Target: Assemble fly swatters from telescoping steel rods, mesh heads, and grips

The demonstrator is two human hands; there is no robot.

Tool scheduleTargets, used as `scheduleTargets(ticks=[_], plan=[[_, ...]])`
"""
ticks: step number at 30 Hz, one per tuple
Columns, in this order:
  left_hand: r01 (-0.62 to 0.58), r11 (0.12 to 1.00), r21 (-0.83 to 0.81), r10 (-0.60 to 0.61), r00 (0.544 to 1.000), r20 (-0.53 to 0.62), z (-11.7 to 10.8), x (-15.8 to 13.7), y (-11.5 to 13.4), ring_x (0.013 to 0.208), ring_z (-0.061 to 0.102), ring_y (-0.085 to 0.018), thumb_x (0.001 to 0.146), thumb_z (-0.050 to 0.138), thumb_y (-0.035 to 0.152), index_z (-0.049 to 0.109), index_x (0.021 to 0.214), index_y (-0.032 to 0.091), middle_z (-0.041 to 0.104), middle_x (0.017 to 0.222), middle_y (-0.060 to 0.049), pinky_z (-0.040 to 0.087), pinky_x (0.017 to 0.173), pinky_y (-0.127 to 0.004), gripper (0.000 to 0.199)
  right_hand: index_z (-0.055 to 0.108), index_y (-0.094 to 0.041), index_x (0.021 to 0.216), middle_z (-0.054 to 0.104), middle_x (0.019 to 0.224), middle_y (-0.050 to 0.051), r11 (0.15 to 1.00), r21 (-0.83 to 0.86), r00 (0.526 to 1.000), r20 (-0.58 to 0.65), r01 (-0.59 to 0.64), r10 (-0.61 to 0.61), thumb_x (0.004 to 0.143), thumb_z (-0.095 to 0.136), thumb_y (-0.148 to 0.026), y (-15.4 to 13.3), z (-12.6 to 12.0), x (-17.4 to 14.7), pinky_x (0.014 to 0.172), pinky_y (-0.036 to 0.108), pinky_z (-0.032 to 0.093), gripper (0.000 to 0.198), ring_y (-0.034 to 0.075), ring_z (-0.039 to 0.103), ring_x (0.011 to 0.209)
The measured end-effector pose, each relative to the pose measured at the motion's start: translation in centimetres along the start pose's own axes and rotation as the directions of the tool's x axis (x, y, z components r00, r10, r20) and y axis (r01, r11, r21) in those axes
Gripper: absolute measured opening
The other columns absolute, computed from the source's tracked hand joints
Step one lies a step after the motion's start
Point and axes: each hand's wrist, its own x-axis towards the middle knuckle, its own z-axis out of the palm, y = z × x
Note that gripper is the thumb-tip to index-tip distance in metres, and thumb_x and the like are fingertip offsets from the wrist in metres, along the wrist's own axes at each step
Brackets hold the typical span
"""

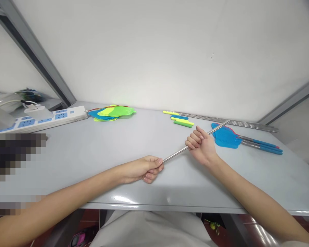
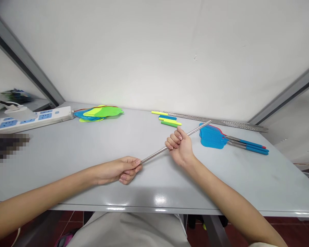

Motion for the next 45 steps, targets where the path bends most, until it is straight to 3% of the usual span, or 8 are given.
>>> scheduleTargets(ticks=[24,32,39,45], plan=[[0.017,1.000,0.017,-0.017,1.000,0.015,-0.1,-0.2,0.1,0.042,0.016,-0.003,0.078,0.041,0.041,0.037,0.064,0.015,0.020,0.051,0.007,0.011,0.041,-0.020,0.030,0.015,-0.018,0.050,0.013,0.040,-0.007,1.000,-0.015,1.000,-0.014,-0.005,0.005,0.075,0.044,-0.024,0.2,-0.2,0.1,0.033,0.020,0.020,0.039,0.006,0.015,0.034],[0.020,0.997,0.080,-0.020,1.000,0.004,0.0,0.0,-0.2,0.041,0.015,-0.003,0.076,0.042,0.044,0.034,0.063,0.016,0.019,0.051,0.008,0.011,0.040,-0.019,0.032,0.013,-0.017,0.049,0.010,0.038,-0.007,0.986,-0.055,0.986,0.073,0.156,-0.152,0.075,0.047,-0.029,1.0,0.1,-0.7,0.031,0.019,0.015,0.044,0.005,0.012,0.032],[0.061,0.997,0.043,-0.063,0.998,0.026,-0.4,0.1,-0.2,0.040,0.014,-0.002,0.076,0.046,0.036,0.034,0.062,0.016,0.019,0.050,0.008,0.011,0.039,-0.018,0.027,0.011,-0.017,0.049,0.009,0.037,-0.007,0.989,-0.068,0.990,0.053,0.131,-0.127,0.075,0.046,-0.029,1.9,-0.1,-0.6,0.031,0.020,0.014,0.046,0.005,0.011,0.032],[0.057,0.998,-0.027,-0.056,0.998,0.039,-0.6,0.6,0.1,0.040,0.015,-0.002,0.071,0.051,0.023,0.033,0.059,0.016,0.021,0.049,0.008,0.012,0.039,-0.017,0.023,0.014,-0.016,0.048,0.009,0.039,-0.007,0.969,-0.120,0.973,0.104,0.218,-0.206,0.075,0.046,-0.031,1.8,0.9,-1.7,0.032,0.020,0.016,0.045,0.005,0.013,0.032]])
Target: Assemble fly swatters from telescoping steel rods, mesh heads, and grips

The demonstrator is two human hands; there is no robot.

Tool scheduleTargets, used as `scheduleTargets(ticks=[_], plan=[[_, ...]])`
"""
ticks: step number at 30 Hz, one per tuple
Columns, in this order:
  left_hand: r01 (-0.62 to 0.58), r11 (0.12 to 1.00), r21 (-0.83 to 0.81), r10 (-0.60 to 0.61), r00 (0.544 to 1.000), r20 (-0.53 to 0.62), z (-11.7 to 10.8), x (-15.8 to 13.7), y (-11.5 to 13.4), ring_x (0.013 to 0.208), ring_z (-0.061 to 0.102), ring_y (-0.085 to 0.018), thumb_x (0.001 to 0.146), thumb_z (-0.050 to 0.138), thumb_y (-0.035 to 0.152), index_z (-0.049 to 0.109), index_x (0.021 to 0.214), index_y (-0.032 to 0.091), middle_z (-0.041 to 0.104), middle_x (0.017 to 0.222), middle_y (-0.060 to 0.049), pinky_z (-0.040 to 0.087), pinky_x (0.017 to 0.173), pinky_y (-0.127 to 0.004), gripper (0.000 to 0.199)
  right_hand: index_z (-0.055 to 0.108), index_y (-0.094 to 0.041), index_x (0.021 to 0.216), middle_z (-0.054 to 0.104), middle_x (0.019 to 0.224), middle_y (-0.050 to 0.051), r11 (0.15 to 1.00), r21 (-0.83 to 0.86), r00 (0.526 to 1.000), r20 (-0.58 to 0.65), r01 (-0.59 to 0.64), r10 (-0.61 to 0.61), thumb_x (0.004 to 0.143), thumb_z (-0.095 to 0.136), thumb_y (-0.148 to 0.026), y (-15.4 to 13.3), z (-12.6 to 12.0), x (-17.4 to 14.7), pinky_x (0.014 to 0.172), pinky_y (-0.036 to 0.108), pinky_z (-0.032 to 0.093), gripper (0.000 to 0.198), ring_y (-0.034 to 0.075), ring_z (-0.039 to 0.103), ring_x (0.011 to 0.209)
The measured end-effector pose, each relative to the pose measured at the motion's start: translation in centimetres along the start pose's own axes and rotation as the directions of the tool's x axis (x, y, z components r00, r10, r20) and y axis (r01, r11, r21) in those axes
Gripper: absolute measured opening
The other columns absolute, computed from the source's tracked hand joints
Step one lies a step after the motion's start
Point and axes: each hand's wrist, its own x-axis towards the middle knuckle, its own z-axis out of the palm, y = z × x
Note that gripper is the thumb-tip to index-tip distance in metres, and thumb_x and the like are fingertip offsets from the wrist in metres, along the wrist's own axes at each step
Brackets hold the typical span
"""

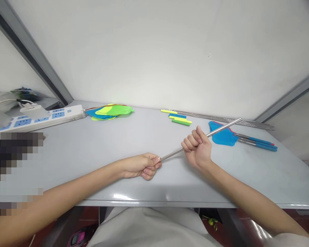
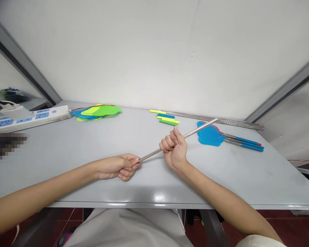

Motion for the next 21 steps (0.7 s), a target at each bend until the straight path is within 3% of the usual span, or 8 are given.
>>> scheduleTargets(ticks=[9,21], plan=[[0.021,0.998,-0.054,-0.019,0.999,0.037,-0.2,-0.3,0.1,0.041,0.019,-0.004,0.078,0.043,0.034,0.040,0.062,0.014,0.025,0.051,0.006,0.015,0.041,-0.019,0.026,0.015,-0.017,0.049,0.011,0.039,-0.007,0.997,-0.003,0.996,-0.040,-0.078,0.078,0.074,0.047,-0.029,0.0,-0.5,0.9,0.033,0.020,0.019,0.043,0.005,0.015,0.033],[0.054,0.998,-0.039,-0.054,0.999,0.002,0.0,-0.3,0.3,0.042,0.024,-0.005,0.079,0.036,0.039,0.047,0.070,0.014,0.026,0.051,0.006,0.021,0.043,-0.020,0.029,0.016,-0.017,0.050,0.014,0.039,-0.008,0.983,0.084,0.982,-0.082,-0.164,0.171,0.073,0.047,-0.026,-0.5,-1.1,1.7,0.033,0.020,0.021,0.039,0.005,0.016,0.033]])
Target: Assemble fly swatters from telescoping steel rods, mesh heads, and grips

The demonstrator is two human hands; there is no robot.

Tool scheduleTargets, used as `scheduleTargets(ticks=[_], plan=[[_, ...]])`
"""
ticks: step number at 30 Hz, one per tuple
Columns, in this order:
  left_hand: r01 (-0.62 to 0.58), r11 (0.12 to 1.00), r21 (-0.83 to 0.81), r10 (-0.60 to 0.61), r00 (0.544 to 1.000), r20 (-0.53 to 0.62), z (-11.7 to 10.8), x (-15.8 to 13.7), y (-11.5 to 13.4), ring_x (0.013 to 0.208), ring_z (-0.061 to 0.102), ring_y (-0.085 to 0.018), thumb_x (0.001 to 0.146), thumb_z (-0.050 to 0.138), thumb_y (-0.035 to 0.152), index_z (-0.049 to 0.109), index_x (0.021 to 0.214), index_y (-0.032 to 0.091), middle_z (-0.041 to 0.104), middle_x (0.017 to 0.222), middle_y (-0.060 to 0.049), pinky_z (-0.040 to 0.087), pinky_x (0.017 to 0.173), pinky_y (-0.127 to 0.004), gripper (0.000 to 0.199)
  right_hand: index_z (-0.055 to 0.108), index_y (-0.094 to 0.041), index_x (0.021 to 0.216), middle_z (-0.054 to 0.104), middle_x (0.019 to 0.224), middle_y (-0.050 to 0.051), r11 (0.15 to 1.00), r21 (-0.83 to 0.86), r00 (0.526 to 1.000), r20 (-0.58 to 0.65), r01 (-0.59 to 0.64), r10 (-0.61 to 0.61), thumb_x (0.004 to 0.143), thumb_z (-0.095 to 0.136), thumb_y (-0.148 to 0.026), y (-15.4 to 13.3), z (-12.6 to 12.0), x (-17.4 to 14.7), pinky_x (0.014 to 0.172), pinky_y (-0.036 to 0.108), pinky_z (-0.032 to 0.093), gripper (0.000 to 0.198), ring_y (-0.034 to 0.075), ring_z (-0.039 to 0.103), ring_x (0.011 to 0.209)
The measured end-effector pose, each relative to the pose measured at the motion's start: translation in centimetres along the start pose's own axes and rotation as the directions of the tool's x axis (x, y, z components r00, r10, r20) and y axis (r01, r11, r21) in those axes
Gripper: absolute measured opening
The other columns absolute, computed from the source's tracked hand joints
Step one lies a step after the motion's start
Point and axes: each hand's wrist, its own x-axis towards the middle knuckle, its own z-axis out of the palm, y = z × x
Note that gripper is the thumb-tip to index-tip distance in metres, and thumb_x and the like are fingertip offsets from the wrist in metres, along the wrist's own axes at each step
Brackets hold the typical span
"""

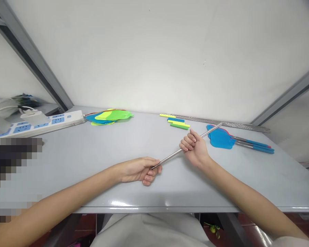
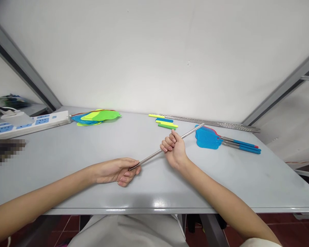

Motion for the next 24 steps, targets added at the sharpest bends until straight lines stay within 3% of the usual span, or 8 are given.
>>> scheduleTargets(ticks=[24], plan=[[-0.080,0.997,0.017,0.080,0.997,0.016,-0.1,0.2,-0.3,0.044,0.028,-0.005,0.079,0.040,0.033,0.041,0.072,0.017,0.032,0.056,0.005,0.024,0.044,-0.021,0.018,0.020,-0.017,0.051,0.019,0.040,-0.007,0.987,0.100,0.988,-0.074,-0.126,0.133,0.074,0.040,-0.022,-1.0,-1.2,1.7,0.036,0.019,0.024,0.031,0.006,0.021,0.034]])
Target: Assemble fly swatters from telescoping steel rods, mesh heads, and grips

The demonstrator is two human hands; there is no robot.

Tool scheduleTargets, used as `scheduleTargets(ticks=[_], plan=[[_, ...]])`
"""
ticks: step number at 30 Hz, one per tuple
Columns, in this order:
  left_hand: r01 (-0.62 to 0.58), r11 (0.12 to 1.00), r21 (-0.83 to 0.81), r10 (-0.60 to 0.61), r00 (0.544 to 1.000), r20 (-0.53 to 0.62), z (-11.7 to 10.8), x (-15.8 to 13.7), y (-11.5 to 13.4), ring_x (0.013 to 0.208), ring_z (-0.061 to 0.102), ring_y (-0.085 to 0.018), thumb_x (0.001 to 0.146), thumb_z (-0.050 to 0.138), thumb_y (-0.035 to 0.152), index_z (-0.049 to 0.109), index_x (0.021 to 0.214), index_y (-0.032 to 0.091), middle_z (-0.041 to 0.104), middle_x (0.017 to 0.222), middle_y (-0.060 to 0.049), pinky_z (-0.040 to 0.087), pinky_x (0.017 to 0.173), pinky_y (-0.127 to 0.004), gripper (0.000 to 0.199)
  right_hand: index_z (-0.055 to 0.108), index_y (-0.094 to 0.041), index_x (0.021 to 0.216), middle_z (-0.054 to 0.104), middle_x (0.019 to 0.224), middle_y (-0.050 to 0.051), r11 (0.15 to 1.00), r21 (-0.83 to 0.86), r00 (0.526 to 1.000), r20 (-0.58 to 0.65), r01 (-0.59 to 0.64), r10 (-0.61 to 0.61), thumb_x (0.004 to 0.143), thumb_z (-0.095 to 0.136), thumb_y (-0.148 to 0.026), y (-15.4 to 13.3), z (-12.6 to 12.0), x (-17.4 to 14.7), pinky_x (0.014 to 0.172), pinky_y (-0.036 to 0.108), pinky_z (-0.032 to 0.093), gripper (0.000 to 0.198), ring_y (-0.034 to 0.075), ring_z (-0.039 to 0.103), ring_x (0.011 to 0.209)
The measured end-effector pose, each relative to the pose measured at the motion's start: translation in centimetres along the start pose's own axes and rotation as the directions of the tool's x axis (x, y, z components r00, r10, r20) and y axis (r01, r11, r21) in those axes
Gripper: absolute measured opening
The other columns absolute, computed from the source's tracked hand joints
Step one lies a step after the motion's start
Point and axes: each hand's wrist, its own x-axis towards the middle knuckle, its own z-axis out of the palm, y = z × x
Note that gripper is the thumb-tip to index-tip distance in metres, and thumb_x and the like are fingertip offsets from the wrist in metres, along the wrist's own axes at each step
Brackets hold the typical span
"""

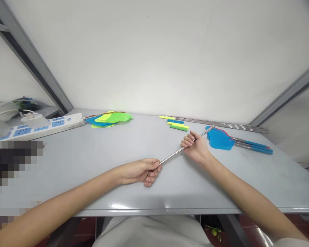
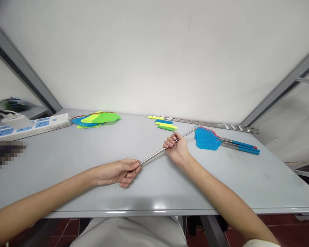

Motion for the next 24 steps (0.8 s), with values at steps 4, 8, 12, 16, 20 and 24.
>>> scheduleTargets(ticks=[4,8,12,16,20,24], plan=[[-0.006,1.000,0.001,0.006,1.000,-0.007,0.0,0.0,0.0,0.043,0.029,-0.005,0.078,0.040,0.034,0.039,0.071,0.017,0.032,0.055,0.005,0.024,0.044,-0.021,0.019,0.020,-0.017,0.052,0.019,0.040,-0.007,1.000,0.002,1.000,-0.025,-0.003,0.003,0.073,0.039,-0.022,-0.3,-0.3,0.4,0.036,0.019,0.025,0.029,0.006,0.022,0.035],[0.000,1.000,0.007,0.000,1.000,0.013,0.0,0.0,0.0,0.043,0.029,-0.005,0.079,0.040,0.033,0.039,0.069,0.016,0.032,0.056,0.005,0.023,0.044,-0.021,0.019,0.018,-0.018,0.053,0.018,0.040,-0.007,0.999,0.013,0.998,-0.041,0.048,-0.048,0.073,0.037,-0.020,-1.3,-0.7,1.2,0.035,0.019,0.024,0.028,0.007,0.022,0.034],[-0.002,1.000,0.012,0.001,1.000,0.020,-0.1,0.0,0.1,0.043,0.029,-0.006,0.079,0.039,0.034,0.038,0.068,0.017,0.032,0.056,0.005,0.023,0.044,-0.021,0.021,0.017,-0.018,0.052,0.017,0.039,-0.007,0.985,0.014,0.982,-0.081,0.173,-0.171,0.072,0.036,-0.019,-2.8,-1.3,1.9,0.034,0.019,0.024,0.028,0.006,0.021,0.033],[0.002,1.000,0.016,-0.002,1.000,0.019,-0.1,0.0,0.0,0.044,0.029,-0.006,0.080,0.038,0.033,0.037,0.067,0.017,0.032,0.056,0.005,0.023,0.045,-0.021,0.020,0.016,-0.018,0.052,0.018,0.039,-0.007,0.985,0.041,0.982,-0.103,0.165,-0.160,0.071,0.035,-0.017,-3.9,-1.7,2.1,0.033,0.019,0.023,0.027,0.006,0.021,0.032],[0.002,1.000,0.023,-0.002,1.000,0.009,-0.1,0.0,0.0,0.043,0.028,-0.006,0.079,0.039,0.034,0.037,0.067,0.017,0.032,0.056,0.005,0.024,0.045,-0.021,0.021,0.016,-0.018,0.052,0.018,0.038,-0.007,0.976,0.038,0.969,-0.131,0.215,-0.208,0.070,0.035,-0.016,-4.8,-2.1,2.5,0.032,0.019,0.024,0.026,0.006,0.021,0.031],[0.007,1.000,0.016,-0.007,1.000,0.015,-0.1,-0.1,0.0,0.043,0.029,-0.006,0.079,0.040,0.034,0.038,0.068,0.017,0.032,0.056,0.005,0.024,0.045,-0.022,0.021,0.016,-0.018,0.053,0.018,0.037,-0.008,0.956,0.034,0.938,-0.203,0.292,-0.279,0.070,0.033,-0.015,-6.3,-3.0,3.2,0.031,0.018,0.023,0.024,0.006,0.020,0.029]])
